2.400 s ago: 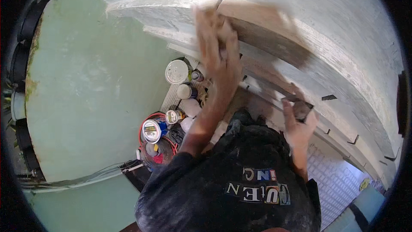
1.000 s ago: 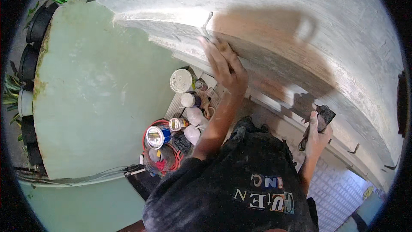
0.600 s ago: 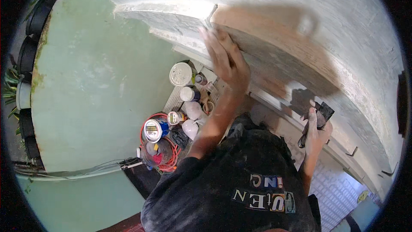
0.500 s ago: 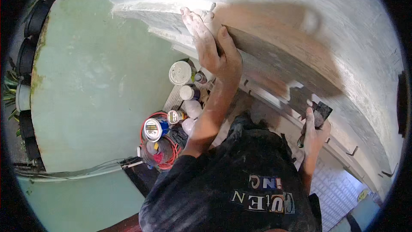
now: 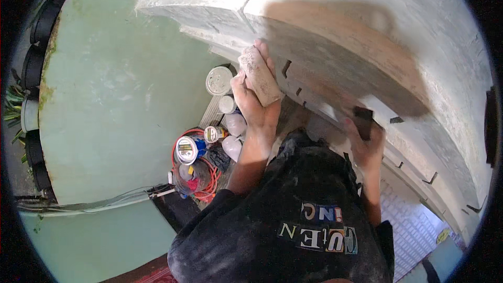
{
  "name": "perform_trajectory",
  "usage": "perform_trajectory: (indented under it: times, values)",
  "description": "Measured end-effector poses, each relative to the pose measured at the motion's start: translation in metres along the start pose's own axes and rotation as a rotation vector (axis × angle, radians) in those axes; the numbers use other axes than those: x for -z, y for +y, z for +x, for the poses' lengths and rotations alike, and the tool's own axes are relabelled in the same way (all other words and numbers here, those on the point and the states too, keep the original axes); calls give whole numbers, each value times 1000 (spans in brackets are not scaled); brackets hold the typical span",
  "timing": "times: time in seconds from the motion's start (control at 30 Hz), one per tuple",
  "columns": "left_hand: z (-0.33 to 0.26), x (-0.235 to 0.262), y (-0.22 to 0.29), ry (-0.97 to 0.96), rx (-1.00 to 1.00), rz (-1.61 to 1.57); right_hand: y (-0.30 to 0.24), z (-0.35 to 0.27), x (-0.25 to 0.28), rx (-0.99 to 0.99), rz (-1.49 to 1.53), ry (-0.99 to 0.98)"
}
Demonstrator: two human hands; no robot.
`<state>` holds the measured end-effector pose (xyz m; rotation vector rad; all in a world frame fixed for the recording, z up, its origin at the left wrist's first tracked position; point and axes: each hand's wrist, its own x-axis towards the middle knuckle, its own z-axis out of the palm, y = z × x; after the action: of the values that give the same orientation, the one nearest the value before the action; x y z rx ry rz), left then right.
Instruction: Scraping and sanding a tiered concrete ledge to prepare it for painting.
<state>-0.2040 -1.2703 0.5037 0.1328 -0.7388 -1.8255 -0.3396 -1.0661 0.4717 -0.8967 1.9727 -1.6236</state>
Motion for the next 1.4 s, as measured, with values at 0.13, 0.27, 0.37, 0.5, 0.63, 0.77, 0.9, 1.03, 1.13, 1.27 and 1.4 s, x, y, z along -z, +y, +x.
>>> perform_trajectory:
  times: [0.13, 0.27, 0.37, 0.5, 0.63, 0.77, 0.9, 1.03, 1.13, 1.27, 1.4]
  values:
    - [-16, -7, -12, 76, 137, -72, -27, 27, -24, 124, -24, -365]
    - [-23, 2, -19, -126, 148, 287, -30, 33, -63, 34, 175, -416]
    - [-26, 0, -15, -92, 257, 290, -29, 38, -69, -64, 151, -466]
    - [-27, 19, -2, -118, 275, 312, -29, 41, -63, -191, 236, -380]
    - [-29, 36, -5, -33, 358, 426, -32, 39, -53, -373, 313, -462]
    - [-29, 35, -7, -84, 374, 455, -13, 36, -52, -380, 485, -464]
    - [-28, 36, -10, -76, 475, 512, 7, 38, -42, -249, 391, -392]
    - [-32, 41, -18, -209, 528, 449, 4, 40, -34, -347, 609, -503]
    - [-33, 44, -23, -219, 548, 423, 7, 43, -22, -413, 645, -605]
    - [-33, 42, -19, -208, 542, 568, 10, 45, -21, -330, 563, -617]
    - [-30, 30, -15, -224, 458, 605, 23, 47, -20, -229, 401, -462]
